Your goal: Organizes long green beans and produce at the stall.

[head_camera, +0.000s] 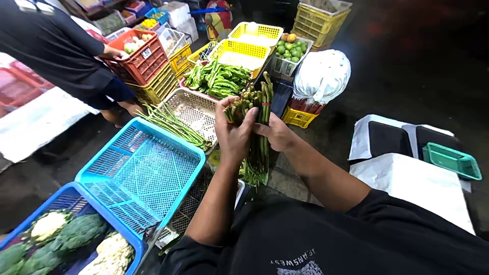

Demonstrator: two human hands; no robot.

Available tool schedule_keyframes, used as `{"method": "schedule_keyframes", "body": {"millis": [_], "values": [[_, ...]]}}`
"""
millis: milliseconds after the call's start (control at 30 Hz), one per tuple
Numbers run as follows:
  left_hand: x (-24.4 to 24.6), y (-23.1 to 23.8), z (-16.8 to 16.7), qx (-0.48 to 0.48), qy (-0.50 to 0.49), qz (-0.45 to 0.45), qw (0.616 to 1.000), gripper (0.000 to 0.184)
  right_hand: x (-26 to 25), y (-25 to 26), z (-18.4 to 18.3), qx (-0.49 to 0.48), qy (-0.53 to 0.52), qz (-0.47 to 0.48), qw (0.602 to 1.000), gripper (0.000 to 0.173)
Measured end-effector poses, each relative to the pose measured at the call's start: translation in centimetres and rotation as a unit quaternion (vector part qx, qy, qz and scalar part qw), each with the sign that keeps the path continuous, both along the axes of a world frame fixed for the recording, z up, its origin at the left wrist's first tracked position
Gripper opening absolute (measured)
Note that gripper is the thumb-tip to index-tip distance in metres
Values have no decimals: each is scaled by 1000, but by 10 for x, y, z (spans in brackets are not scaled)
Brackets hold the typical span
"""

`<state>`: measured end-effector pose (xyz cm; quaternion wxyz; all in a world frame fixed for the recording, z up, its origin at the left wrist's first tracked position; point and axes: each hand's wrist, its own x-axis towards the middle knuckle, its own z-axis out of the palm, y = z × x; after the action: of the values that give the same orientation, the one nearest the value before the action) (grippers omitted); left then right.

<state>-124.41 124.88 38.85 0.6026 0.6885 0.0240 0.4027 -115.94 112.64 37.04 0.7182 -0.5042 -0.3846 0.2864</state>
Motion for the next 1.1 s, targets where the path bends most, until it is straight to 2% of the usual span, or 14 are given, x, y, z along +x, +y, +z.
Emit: {"method": "schedule_keyframes", "body": {"millis": [33, 100, 167, 233, 333, 400, 467, 600, 700, 800, 1000, 1100], "values": [[-1, 2, 1, -1, 10, -12, 1000, 40, 1, -1, -1, -2, -1, 7, 1000, 28], [-2, 5, -1, -26, -1, -15, 1000, 29, 2, -2, -4, 5, 2, 16, 1000, 25], [-4, 4, -2, -96, -18, 5, 995, 20, 4, -1, -6, 14, -8, 13, 1000, 22], [-5, 4, -2, -153, -21, -11, 988, 26, 6, -1, -5, 15, -18, 26, 999, 22], [-3, 7, -6, -153, -31, -101, 982, 37, 9, -3, -5, -6, -6, 53, 999, 20], [0, 6, -10, -146, -28, -113, 982, 36, 10, -5, -4, -30, 18, 52, 998, 23], [1, 5, -12, -148, -35, -102, 983, 35, 8, -5, -5, -26, 21, 32, 999, 24], [5, -1, -9, -160, -93, -86, 979, 35, -1, 1, -9, 10, -21, -95, 995, 24], [11, -7, -4, -142, -107, -88, 980, 34, -1, -1, -6, 10, -84, -164, 983, 15], [18, -16, 2, -99, -75, -54, 991, 32, 6, -11, -1, -22, -132, -179, 975, 10], [38, -38, 8, 34, -1, 0, 999, 46, 39, -42, 16, -80, -195, -88, 974, 15], [48, -47, 16, 55, 49, -66, 995, 53, 65, -61, 18, -102, -196, -13, 975, 12]]}}
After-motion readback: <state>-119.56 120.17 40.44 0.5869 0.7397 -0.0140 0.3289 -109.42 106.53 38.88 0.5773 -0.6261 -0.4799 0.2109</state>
